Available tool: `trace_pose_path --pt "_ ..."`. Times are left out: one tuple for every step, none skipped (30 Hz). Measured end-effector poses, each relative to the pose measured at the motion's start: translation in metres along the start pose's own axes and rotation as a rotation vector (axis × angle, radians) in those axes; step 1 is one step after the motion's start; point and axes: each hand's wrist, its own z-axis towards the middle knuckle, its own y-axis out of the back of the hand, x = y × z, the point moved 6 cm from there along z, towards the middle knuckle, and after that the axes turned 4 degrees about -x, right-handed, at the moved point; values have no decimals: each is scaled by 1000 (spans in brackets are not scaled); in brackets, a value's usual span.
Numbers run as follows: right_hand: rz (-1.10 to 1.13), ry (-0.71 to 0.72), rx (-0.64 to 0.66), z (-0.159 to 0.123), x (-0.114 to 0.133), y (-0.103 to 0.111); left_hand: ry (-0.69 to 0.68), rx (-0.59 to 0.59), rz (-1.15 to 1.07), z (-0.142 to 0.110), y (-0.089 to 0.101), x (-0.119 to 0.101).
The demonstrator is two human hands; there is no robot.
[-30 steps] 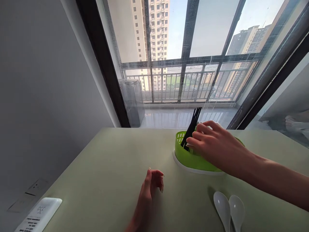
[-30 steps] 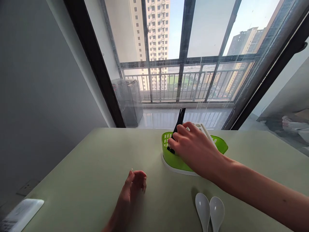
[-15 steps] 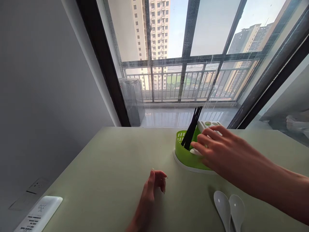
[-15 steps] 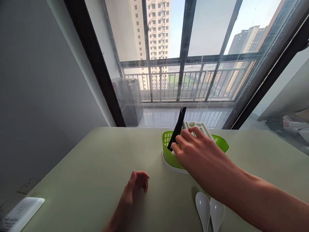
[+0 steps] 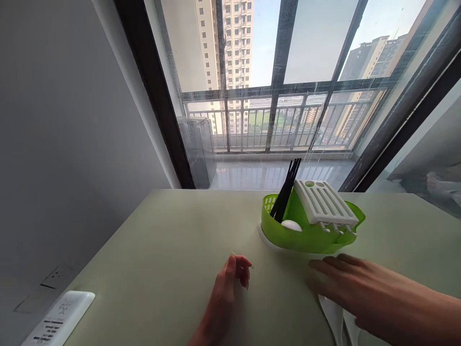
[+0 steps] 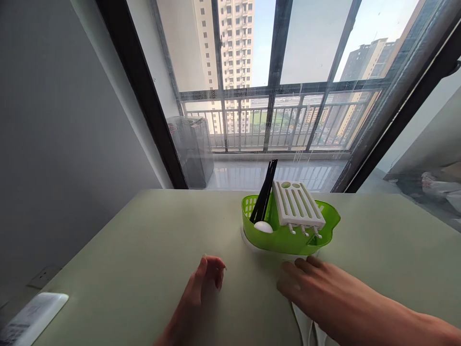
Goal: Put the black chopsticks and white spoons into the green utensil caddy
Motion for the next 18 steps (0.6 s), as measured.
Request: trace_pose_path --pt "-13 64 22 -10 -6 -6 -1 9 3 1 -1 0" --pt "-39 93 39 -20 -12 -13 -3 16 8 1 -1 -1" --pt "-58 95 64 -28 -17 -20 -6 20 14 1 -2 -1" --pt "-76 59 49 -33 -23 -25 -7 22 22 1 -2 -2" --pt "-84 34 57 -38 -26 -32 -8 22 30 1 -2 -2" --pt "-86 1 74 -41 -28 -39 -7 24 38 1 -2 -3" --pt "-86 -32 97 -44 -28 -47 -7 30 46 1 -3 -3" --pt "-89 -61 131 -45 -28 -54 -6 37 56 0 -3 -4" --pt "-95 -84 171 -46 -27 -61 -6 42 66 0 -3 -4" --pt "-106 -101 214 -48 -26 -69 -7 47 76 -1 -3 -4" --pt "-121 -110 256 -49 -24 -75 -10 51 86 -1 -4 -5" --pt "-138 -113 292 -51 -22 -81 -15 56 93 -2 -4 -6" --pt "-151 -108 319 -53 -19 -86 -21 59 99 -2 -4 -6" --pt "-162 -98 337 -55 -16 -90 -26 65 105 -2 -5 -7" --pt "-169 -82 341 -56 -13 -93 -30 69 109 -2 -5 -7" --pt "-174 -63 332 -58 -9 -94 -31 71 113 -2 -5 -8" --pt "-176 -44 313 -58 -4 -94 -32 72 118 -1 -5 -8" --pt "-176 -26 291 -59 0 -93 -31 74 122 -1 -5 -7"
